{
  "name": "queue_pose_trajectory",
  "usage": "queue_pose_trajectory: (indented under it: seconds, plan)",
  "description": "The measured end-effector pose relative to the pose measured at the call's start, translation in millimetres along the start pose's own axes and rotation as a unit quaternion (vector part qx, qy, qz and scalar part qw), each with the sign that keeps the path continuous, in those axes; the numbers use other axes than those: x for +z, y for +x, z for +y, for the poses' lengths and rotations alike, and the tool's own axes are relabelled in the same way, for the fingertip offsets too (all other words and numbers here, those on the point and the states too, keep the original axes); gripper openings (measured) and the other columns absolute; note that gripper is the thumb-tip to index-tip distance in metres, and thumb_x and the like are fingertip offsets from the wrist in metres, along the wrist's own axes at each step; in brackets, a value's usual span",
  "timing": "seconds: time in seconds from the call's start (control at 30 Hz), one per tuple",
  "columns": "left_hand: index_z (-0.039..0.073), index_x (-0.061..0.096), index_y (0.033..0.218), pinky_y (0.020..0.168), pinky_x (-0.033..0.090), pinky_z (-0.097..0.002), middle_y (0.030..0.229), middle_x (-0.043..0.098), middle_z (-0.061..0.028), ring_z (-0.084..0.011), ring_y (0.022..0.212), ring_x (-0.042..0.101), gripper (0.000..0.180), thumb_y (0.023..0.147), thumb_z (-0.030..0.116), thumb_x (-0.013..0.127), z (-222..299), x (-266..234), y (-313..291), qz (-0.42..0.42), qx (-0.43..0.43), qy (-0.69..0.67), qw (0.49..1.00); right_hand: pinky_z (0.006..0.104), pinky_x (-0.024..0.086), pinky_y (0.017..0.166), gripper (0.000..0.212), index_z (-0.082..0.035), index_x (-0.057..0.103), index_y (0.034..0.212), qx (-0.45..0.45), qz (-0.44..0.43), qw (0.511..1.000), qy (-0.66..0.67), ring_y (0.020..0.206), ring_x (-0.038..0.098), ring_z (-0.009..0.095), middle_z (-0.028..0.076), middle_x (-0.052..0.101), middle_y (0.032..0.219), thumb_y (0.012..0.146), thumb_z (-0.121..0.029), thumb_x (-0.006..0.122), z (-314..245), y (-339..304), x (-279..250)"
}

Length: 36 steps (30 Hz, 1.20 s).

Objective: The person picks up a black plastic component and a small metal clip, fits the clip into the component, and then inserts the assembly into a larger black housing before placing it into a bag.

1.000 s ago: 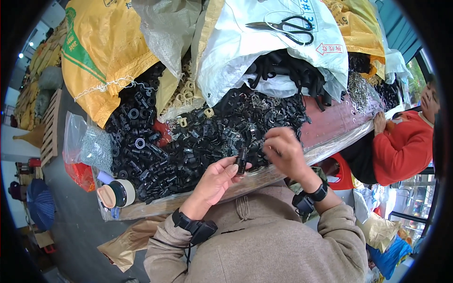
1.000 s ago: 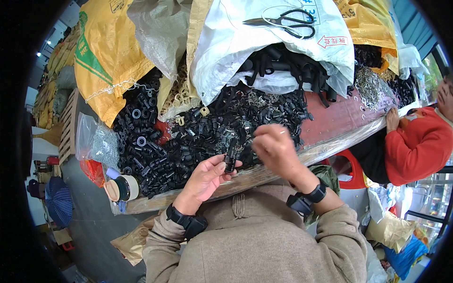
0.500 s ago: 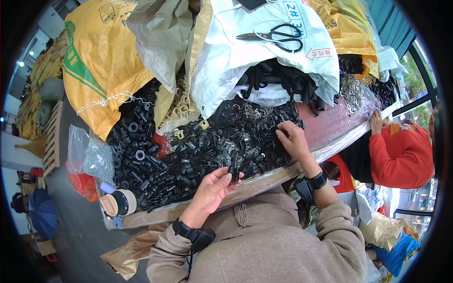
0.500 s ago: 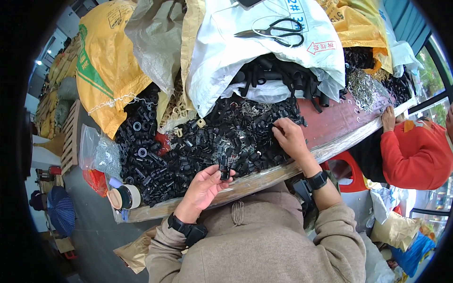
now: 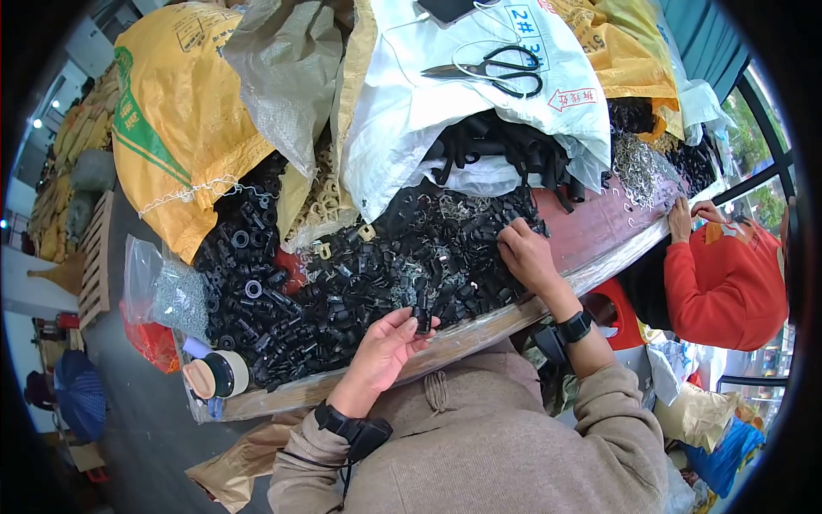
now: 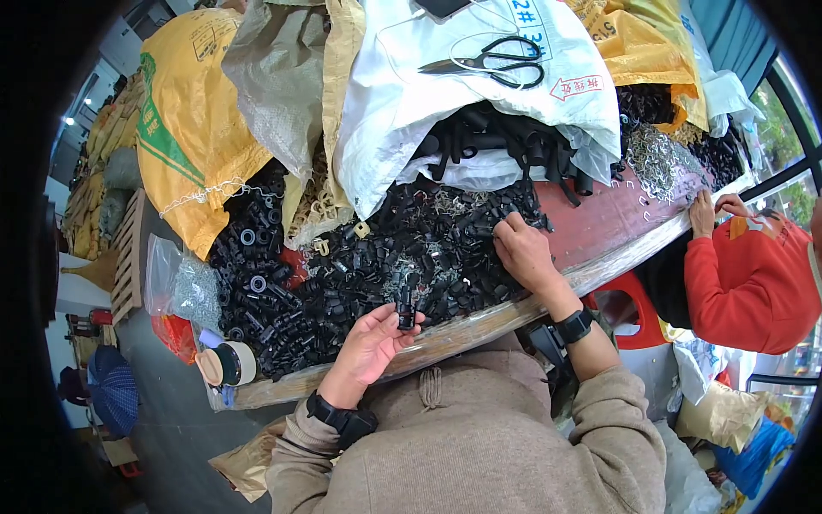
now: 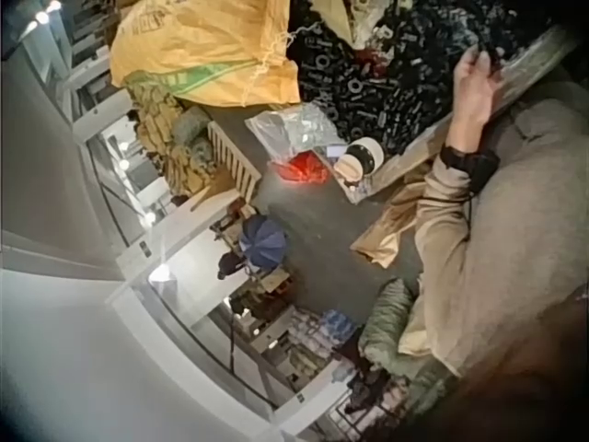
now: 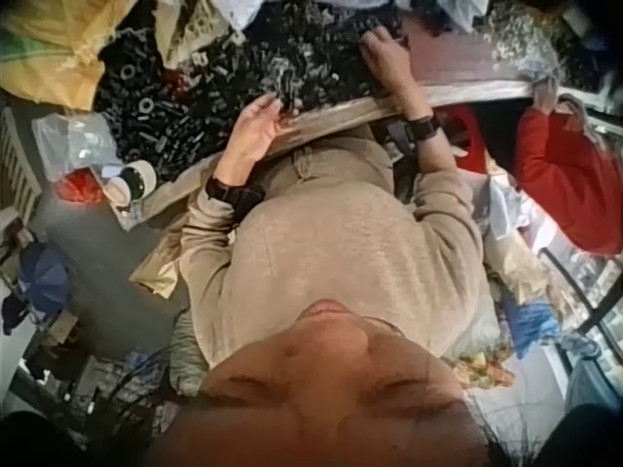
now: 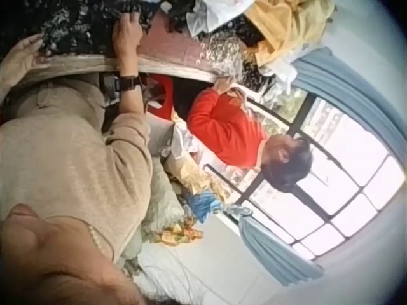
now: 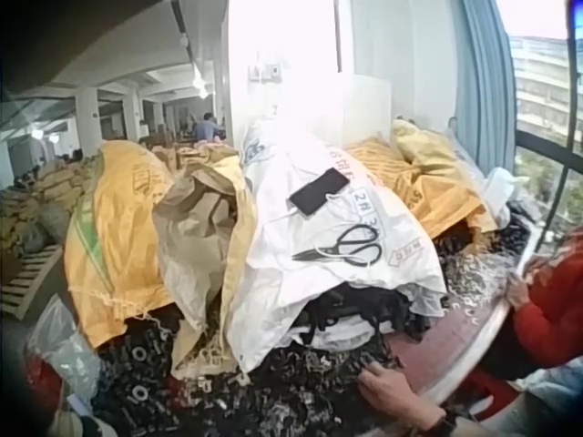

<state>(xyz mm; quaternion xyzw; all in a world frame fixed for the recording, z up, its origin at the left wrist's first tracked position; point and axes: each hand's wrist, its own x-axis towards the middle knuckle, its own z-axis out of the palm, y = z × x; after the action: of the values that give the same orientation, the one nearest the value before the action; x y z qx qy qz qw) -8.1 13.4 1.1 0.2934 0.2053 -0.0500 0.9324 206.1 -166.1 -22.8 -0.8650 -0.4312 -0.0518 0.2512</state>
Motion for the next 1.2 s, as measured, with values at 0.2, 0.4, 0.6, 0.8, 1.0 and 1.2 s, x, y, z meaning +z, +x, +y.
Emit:
queue_pose_trajectory:
  seconds: [0.2,0.4,0.6,0.8,1.0,1.2]
  plan:
    - [0.0,0.049,0.104,0.073,0.047,-0.0268,0.1,0.056,-0.0148,-0.0174,0.084,0.056,0.024,0.083,0.011,0.051,2,-3,-4,0.014,0.0,0.0,1.0,0.0268,0.038,0.051,0.01,-0.002,0.051,0.076,0.06,0.03,0.989,0.135,0.055,0.047,0.018,0.005,0.046,0.067,0.076,-0.011,0.056,6,-3,-1]
    - [0.0,0.049,0.104,0.073,0.047,-0.0275,0.1,0.056,-0.0153,-0.0186,0.085,0.056,0.024,0.083,0.011,0.051,2,-2,0,0.008,0.003,0.004,1.0,0.0181,0.029,0.044,0.014,-0.002,0.054,0.073,0.25,0.008,0.853,0.458,0.05,0.039,0.006,-0.002,0.048,0.059,0.08,-0.015,0.055,-1,1,-15]
    - [0.001,0.051,0.104,0.076,0.045,-0.0267,0.101,0.057,-0.012,-0.017,0.087,0.056,0.023,0.083,0.011,0.051,7,10,8,-0.018,0.017,0.013,1.0,0.0154,0.025,0.043,0.012,-0.004,0.056,0.074,0.297,-0.061,0.739,0.602,0.048,0.036,0.003,-0.002,0.047,0.059,0.08,-0.014,0.054,-32,0,-17]
    - [0.002,0.053,0.103,0.081,0.042,-0.0277,0.102,0.057,-0.0107,-0.0164,0.093,0.054,0.022,0.083,0.011,0.051,4,26,19,-0.054,0.092,-0.022,0.994,0.0163,0.026,0.043,0.013,-0.003,0.055,0.073,0.262,-0.117,0.724,0.627,0.048,0.036,0.002,-0.003,0.047,0.059,0.081,-0.014,0.054,-73,-5,-11]
    - [0.004,0.055,0.102,0.086,0.041,-0.0325,0.103,0.056,-0.0123,-0.0214,0.1,0.051,0.023,0.081,0.014,0.054,-2,20,23,-0.069,0.123,-0.064,0.988,0.0165,0.029,0.045,0.016,-0.002,0.053,0.073,0.127,-0.091,0.858,0.489,0.052,0.037,0.001,-0.005,0.046,0.06,0.083,-0.015,0.053,-94,-10,-13]
    - [0.002,0.053,0.103,0.083,0.042,-0.0302,0.102,0.056,-0.012,-0.0196,0.098,0.052,0.025,0.082,0.015,0.053,3,19,17,-0.105,0.094,-0.066,0.988,0.0166,0.034,0.052,0.014,-0.002,0.052,0.077,0.15,-0.153,0.807,0.55,0.059,0.042,0.002,-0.005,0.046,0.065,0.084,-0.014,0.052,-96,-6,-19]
